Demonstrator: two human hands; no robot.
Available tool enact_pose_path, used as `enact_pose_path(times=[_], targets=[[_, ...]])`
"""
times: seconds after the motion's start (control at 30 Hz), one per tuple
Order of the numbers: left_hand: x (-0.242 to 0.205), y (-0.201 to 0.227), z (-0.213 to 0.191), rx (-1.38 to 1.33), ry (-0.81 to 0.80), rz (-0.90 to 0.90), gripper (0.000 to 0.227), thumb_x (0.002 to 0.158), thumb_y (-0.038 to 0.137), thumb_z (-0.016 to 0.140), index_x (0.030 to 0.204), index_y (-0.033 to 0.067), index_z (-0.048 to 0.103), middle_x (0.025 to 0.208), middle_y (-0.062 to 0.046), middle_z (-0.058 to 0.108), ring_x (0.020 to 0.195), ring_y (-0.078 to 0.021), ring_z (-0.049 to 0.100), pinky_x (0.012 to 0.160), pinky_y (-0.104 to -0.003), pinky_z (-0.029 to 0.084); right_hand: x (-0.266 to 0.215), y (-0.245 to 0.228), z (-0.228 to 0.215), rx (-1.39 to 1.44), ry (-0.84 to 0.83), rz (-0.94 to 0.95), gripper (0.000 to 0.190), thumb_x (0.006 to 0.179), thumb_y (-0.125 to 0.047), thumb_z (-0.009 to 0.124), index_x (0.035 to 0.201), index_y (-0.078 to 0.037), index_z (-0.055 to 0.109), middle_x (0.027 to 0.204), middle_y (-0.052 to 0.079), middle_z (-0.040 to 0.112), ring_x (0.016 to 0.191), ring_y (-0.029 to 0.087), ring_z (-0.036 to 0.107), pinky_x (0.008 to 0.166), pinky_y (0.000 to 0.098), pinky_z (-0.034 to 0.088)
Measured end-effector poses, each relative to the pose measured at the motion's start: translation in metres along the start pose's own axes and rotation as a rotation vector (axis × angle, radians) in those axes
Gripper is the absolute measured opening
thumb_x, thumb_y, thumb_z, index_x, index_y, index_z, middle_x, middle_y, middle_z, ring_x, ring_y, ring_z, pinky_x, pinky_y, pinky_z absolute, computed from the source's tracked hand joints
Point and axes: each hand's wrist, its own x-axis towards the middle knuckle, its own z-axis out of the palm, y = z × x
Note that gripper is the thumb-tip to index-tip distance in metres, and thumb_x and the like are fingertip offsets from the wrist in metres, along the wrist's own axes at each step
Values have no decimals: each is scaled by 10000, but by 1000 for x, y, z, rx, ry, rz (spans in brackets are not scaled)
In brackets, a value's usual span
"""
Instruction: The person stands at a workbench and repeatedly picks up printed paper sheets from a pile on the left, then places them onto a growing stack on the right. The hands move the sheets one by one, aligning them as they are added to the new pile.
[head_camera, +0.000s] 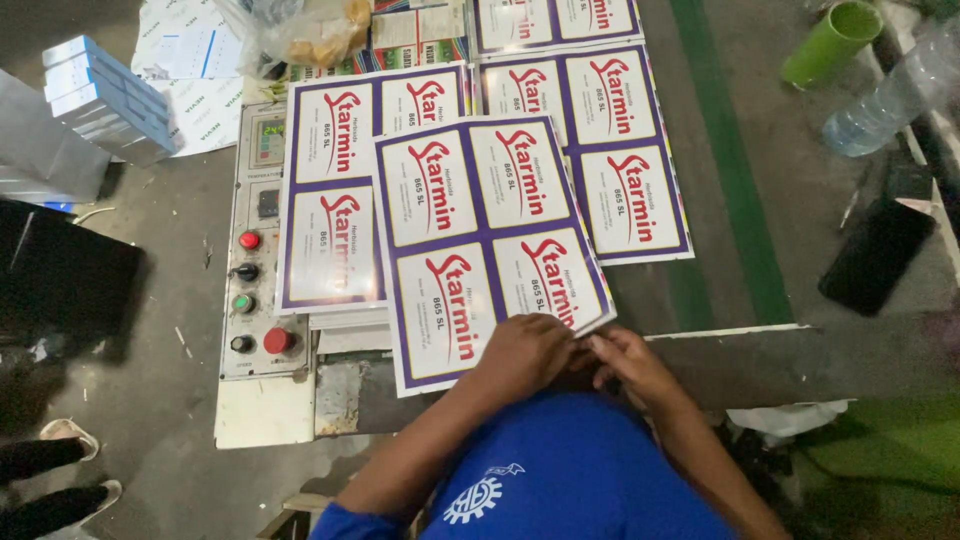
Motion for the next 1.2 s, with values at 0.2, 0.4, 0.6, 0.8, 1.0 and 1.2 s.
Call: enact_pose_path(times=[0.2,0.4,0.6,0.8,1.0,1.2], targets=[[-2,-12,-3,-42,73,46,207,890,199,721,1020,38,731,1035,-142,755,966,-332,723,866,-454,555,-2,-4,4,36,326,2,256,977,-153,654,1193,-16,670,944,90,754,759,201,736,508,286,497],[-30,-87,-51,112,72,-382,186,946,195,701,1080,81,761,1163,-104,763,1094,-297,708,978,-414,552,-23,1,-35,-7,485,-68,286,1014,-178,598,1273,-59,624,1038,77,744,782,178,721,555,270,525],[-45,-107,-94,343,30,-319,543,726,353,834,1147,26,729,1330,-183,656,1327,-383,519,1043,-503,388,-43,7,-77,-19,643,9,289,1041,-186,590,1287,-36,601,1046,123,733,799,230,727,552,304,523],[-56,-132,-89,352,-64,-344,429,816,302,773,1173,68,732,1339,-119,675,1301,-305,572,1060,-451,419,-65,12,-104,-34,705,20,271,1039,-185,596,1275,-54,615,1073,94,724,791,215,715,548,295,506],[-47,-117,-113,290,-34,-447,146,984,189,677,948,79,765,994,-83,779,935,-309,724,850,-435,549,-82,8,-106,-47,709,40,263,1041,-195,594,1260,-55,633,1040,106,729,773,203,703,544,285,500],[-35,-69,-146,410,386,-236,43,914,79,726,901,38,728,925,-106,762,882,-303,725,809,-427,557,-85,10,-102,-72,704,57,275,1036,-175,605,1262,-21,643,1044,134,733,772,211,704,542,289,497]])
